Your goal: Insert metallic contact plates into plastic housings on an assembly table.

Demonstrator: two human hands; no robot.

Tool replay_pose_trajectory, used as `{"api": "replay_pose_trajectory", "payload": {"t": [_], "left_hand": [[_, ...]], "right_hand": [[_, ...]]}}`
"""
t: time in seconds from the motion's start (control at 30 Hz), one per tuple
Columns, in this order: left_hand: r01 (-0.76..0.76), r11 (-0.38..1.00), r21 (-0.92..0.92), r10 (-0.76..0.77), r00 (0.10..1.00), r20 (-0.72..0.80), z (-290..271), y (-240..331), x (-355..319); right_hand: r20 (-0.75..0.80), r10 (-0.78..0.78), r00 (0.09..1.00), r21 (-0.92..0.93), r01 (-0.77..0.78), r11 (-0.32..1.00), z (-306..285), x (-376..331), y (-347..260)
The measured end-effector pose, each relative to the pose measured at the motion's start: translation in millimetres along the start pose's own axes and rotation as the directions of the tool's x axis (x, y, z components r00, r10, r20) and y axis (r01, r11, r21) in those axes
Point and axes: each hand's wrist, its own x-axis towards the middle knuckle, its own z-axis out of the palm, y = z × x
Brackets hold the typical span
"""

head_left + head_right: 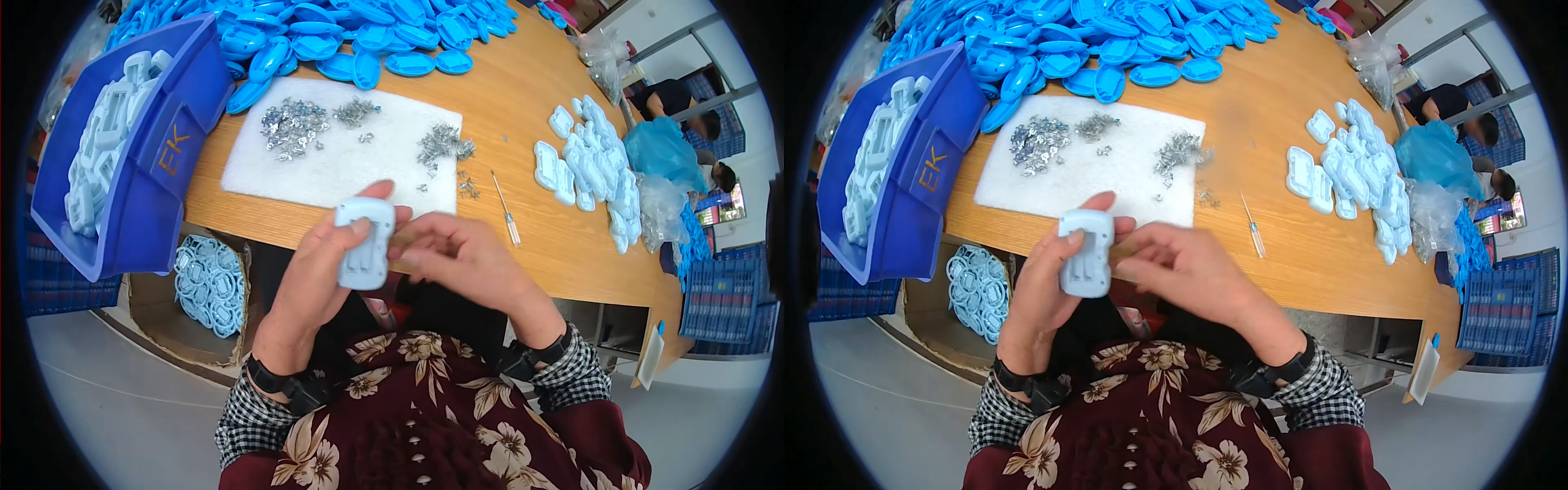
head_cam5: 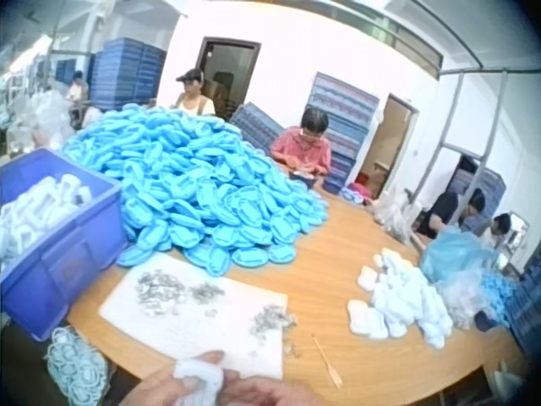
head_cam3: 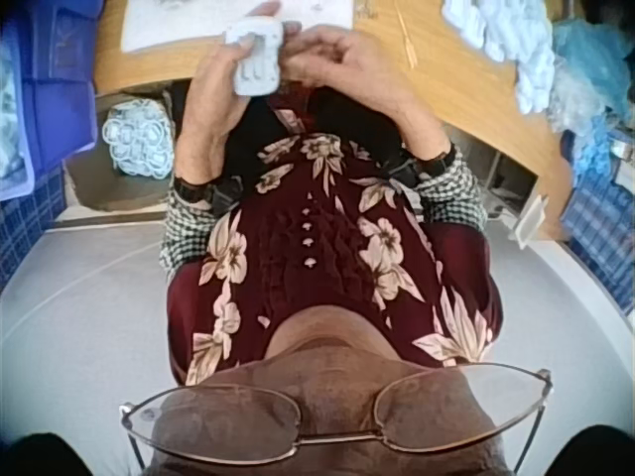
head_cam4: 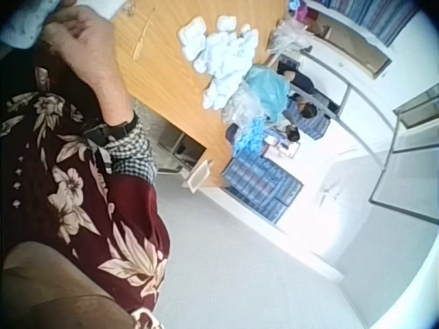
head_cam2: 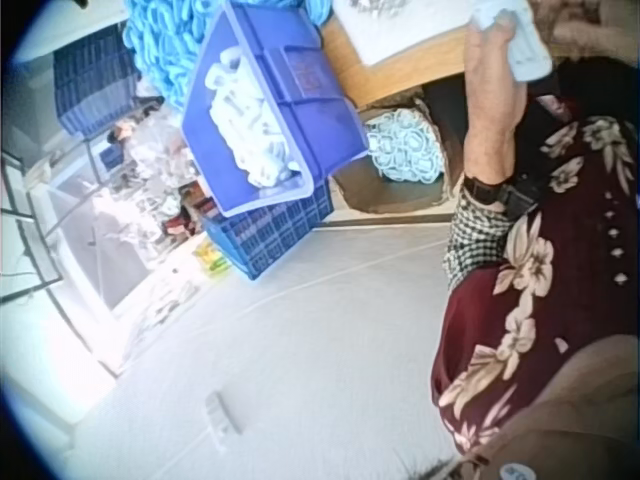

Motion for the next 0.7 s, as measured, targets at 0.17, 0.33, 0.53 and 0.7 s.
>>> {"api": "replay_pose_trajectory", "payload": {"t": [0.17,0.33,0.53,0.7], "left_hand": [[-0.047,0.997,-0.055,0.043,0.997,-0.068,-19.3,5.0,0.4],[-0.004,0.985,-0.175,-0.003,0.999,-0.038,-23.0,1.5,6.3],[0.008,0.983,-0.184,-0.014,0.999,-0.032,-26.3,1.5,9.1],[0.021,0.974,-0.227,-0.020,1.000,0.004,-33.2,3.4,10.7]], "right_hand": [[-0.315,-0.330,0.890,-0.574,0.098,0.813,-31.9,20.1,14.9],[-0.255,-0.466,0.848,-0.736,0.142,0.662,-33.9,32.0,18.7],[-0.259,-0.475,0.841,-0.744,0.140,0.654,-30.1,34.1,15.7],[-0.229,-0.497,0.837,-0.748,0.176,0.640,-30.3,38.6,4.5]]}}
